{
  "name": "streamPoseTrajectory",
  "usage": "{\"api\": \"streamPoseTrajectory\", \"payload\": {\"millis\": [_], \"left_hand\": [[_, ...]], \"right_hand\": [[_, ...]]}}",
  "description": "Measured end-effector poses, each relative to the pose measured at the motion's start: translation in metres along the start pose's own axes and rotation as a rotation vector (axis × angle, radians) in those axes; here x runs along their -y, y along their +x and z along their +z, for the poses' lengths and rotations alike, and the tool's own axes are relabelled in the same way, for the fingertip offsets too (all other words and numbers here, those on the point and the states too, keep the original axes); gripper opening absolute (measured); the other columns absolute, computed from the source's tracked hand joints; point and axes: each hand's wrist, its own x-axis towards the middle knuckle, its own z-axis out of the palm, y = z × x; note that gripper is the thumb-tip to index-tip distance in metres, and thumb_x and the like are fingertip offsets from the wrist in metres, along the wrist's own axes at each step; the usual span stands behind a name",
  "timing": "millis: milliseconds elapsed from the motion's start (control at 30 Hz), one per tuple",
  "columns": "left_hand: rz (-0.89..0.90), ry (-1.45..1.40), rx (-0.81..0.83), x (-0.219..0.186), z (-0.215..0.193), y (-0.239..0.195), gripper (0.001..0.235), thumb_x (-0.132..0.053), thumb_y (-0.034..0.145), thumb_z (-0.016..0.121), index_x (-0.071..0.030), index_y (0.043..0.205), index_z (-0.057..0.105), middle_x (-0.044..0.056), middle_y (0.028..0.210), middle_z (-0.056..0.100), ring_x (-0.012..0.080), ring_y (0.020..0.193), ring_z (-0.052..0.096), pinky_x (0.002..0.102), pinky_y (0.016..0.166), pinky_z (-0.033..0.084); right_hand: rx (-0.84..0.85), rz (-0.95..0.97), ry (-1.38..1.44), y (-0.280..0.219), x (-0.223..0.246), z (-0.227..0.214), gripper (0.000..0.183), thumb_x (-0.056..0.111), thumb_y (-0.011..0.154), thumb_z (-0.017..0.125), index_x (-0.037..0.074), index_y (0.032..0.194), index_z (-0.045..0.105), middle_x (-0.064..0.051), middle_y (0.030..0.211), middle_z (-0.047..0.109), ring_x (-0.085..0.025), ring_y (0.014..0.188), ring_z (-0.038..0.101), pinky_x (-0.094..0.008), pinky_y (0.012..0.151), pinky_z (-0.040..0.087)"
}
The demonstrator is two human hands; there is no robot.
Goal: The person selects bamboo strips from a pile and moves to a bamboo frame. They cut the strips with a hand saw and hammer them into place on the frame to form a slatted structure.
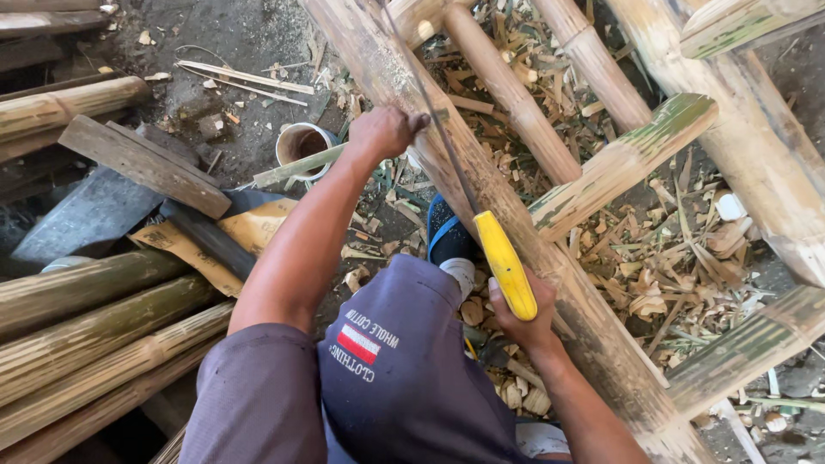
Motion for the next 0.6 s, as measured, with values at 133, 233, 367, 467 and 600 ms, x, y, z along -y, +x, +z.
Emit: {"api": "streamPoseTrajectory", "payload": {"millis": [133,233,367,467,600], "left_hand": [[0.062,-0.070,-0.055,0.003,0.010,0.007,0.087,-0.075,0.100,0.033,0.003,0.114,0.069,0.029,0.115,0.069,0.0410,0.109,0.068,0.052,0.094,0.053],[0.110,-0.108,-0.156,0.007,0.019,0.009,0.091,-0.074,0.101,0.033,0.010,0.122,0.057,0.035,0.106,0.069,0.0461,0.101,0.068,0.054,0.085,0.055],[0.099,-0.099,-0.163,0.009,0.026,0.005,0.084,-0.070,0.101,0.033,0.005,0.105,0.068,0.032,0.098,0.071,0.0458,0.096,0.070,0.054,0.082,0.056],[0.112,-0.076,-0.185,0.001,0.021,-0.003,0.083,-0.070,0.101,0.034,0.005,0.098,0.069,0.031,0.090,0.071,0.0451,0.087,0.072,0.053,0.074,0.058],[0.141,-0.057,-0.215,-0.003,0.015,-0.008,0.081,-0.070,0.102,0.034,-0.002,0.080,0.072,0.028,0.084,0.071,0.0438,0.080,0.071,0.052,0.070,0.056]], "right_hand": [[0.029,-0.058,-0.090,-0.015,-0.001,-0.018,0.013,0.005,0.085,0.072,0.000,0.096,0.071,-0.013,0.077,0.069,-0.027,0.068,0.069,-0.037,0.063,0.053],[0.063,-0.130,-0.062,-0.036,0.010,-0.040,0.020,0.005,0.087,0.068,-0.003,0.105,0.068,-0.017,0.091,0.070,-0.031,0.082,0.072,-0.039,0.072,0.056],[0.066,-0.148,-0.022,-0.025,0.011,-0.039,0.035,0.007,0.092,0.064,-0.009,0.123,0.061,-0.021,0.107,0.070,-0.034,0.092,0.074,-0.041,0.079,0.057],[0.095,-0.038,-0.086,0.032,-0.021,0.011,0.011,0.011,0.087,0.073,0.004,0.095,0.070,-0.015,0.079,0.068,-0.034,0.070,0.068,-0.041,0.063,0.051],[0.032,-0.079,0.072,0.036,-0.044,0.031,0.010,0.012,0.093,0.068,0.005,0.100,0.068,-0.013,0.084,0.069,-0.031,0.074,0.071,-0.039,0.064,0.054]]}}
